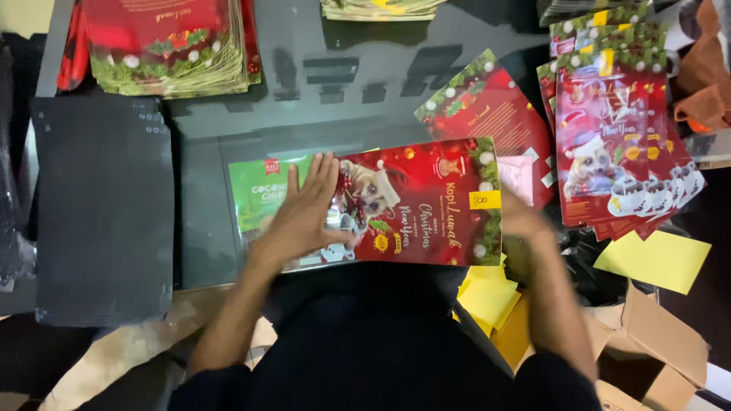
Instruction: The person repeatedly wipes the front and back of red Christmas-themed product packs with a pink cloth on a glass table. They flip each pack over, wipe both sides, and place it back in a stack. The person also handles black pouches and a green coconut chips pack nearby.
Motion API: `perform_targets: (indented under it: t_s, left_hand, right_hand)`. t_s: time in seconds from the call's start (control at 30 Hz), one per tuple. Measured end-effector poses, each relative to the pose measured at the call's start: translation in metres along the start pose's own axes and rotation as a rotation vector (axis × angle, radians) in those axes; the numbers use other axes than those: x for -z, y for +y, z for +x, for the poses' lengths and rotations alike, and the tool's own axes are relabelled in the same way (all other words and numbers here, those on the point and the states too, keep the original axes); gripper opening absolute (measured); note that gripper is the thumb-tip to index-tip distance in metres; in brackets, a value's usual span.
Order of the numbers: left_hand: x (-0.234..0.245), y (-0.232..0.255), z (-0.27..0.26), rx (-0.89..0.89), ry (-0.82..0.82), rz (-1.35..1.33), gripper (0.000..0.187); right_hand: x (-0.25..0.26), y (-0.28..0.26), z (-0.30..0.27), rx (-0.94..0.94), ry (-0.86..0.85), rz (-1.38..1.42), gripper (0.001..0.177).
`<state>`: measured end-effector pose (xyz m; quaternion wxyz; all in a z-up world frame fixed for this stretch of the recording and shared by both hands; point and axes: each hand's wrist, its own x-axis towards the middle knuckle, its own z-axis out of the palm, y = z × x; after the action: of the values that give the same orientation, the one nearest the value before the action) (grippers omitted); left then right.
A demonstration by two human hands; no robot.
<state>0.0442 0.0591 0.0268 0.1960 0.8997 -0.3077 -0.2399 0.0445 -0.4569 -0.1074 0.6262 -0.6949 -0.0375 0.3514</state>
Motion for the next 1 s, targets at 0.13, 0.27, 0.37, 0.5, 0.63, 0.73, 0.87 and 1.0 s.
perform_targets:
  t_s: [0.13,0.27,0.37,0.5,0.63,0.73,0.87,1.0]
  left_hand:
    - [-0.040,0.023,0.020,0.133,0.304,-0.215,0.092]
    - [-0.055,0.031,0.028,0.147,0.461,-0.171,0.086]
    - [-0.051,0.026,0.023,0.302,0.366,0.042,0.093]
    - [-0.049,-0.005,-0.002,0.300,0.384,0.102,0.094]
    - [-0.052,-0.009,-0.012,0.236,0.505,0.253,0.092]
    - [-0.052,0.001,-0.001,0.251,0.523,0.151,0.089]
    - [-0.063,0.033,0.024,0.068,0.542,-0.176,0.072]
    - [-0.070,0.047,0.041,0.016,0.542,-0.160,0.064]
  right_hand:
    - [-0.092,0.021,0.020,-0.099,0.260,-0.297,0.047]
    - [-0.180,0.032,0.036,-0.262,0.601,-0.686,0.058]
    - [-0.181,0.048,0.010,-0.383,0.796,-0.953,0.070]
    - [-0.090,0.076,-0.110,-0.493,0.986,-1.220,0.083]
    - [0.003,0.077,-0.263,-0.578,1.517,-1.699,0.052]
    - [-0.015,0.048,-0.211,-0.322,1.676,-1.344,0.060]
    - [-0.183,-0.027,-0.028,0.069,1.211,-0.051,0.047]
    - [-0.295,-0.151,0.067,0.359,0.575,-0.058,0.055]
